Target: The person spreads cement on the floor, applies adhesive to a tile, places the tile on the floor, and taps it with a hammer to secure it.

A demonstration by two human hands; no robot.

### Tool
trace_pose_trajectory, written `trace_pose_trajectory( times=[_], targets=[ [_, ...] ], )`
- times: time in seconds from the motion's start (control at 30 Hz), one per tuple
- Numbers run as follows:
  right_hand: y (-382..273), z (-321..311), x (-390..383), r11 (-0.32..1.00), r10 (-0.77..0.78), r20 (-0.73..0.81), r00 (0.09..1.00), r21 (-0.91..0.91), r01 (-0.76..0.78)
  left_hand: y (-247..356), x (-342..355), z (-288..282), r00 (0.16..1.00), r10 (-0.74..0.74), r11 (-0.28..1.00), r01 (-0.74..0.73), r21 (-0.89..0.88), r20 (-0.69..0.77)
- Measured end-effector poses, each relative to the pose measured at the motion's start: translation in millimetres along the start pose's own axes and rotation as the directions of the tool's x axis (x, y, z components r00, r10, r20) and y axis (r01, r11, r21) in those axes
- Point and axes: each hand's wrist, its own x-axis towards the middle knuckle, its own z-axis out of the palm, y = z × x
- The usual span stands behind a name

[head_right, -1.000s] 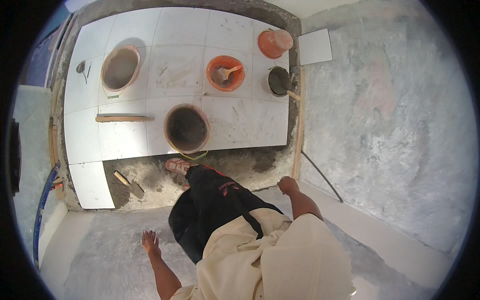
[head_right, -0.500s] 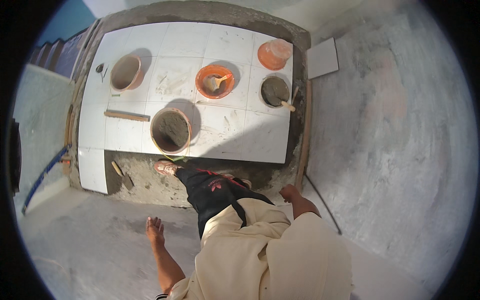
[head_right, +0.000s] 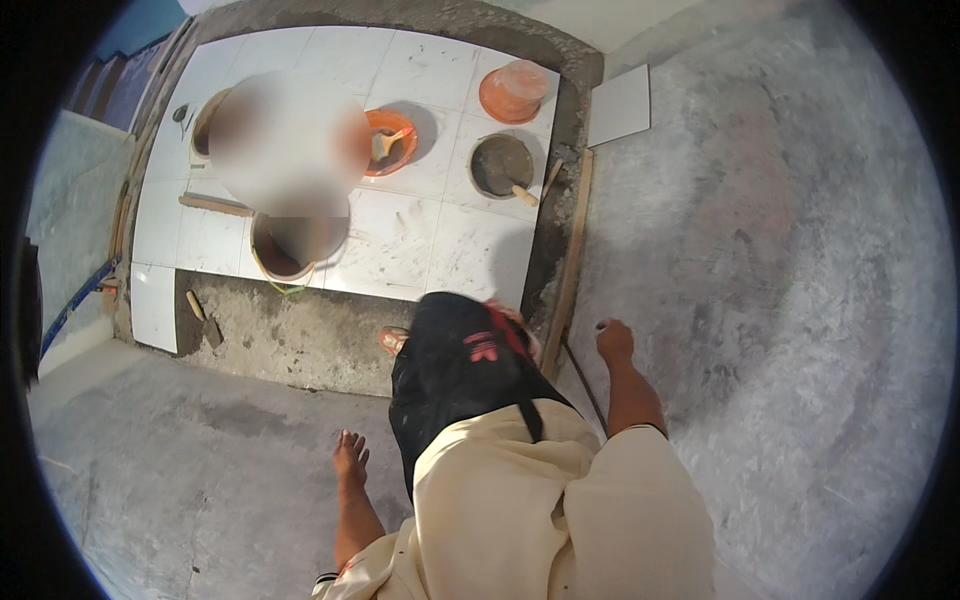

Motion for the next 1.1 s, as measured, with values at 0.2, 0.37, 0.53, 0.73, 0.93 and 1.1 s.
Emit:
trace_pose_trajectory(
  times=[0.2,0.37,0.53,0.73,0.93,1.1],
  targets=[
    [16,-70,100,0.946,0.263,-0.058,0.963,0.210,-0.246,3,22,62,0.997,0.047,0.988,-0.038,0.150,-0.055],
    [50,-51,198,0.895,0.120,-0.085,0.989,0.441,-0.070,1,29,141,0.937,0.333,0.866,-0.262,0.425,-0.102],
    [72,95,381,0.737,0.187,0.380,0.906,0.555,-0.385,-49,-11,290,0.808,0.554,0.656,-0.277,0.702,-0.199],
    [54,347,606,0.979,-0.184,0.353,0.917,0.153,0.138,-94,-45,415,0.825,0.529,0.389,-0.025,0.921,-0.201],
    [3,389,719,0.782,0.214,0.384,0.898,0.483,-0.393,-82,-45,463,0.826,0.530,0.255,0.063,0.965,-0.194],
    [10,415,739,0.957,0.099,0.249,0.963,0.241,-0.160,-85,-51,492,0.827,0.485,0.316,0.135,0.939,-0.283]
  ],
)
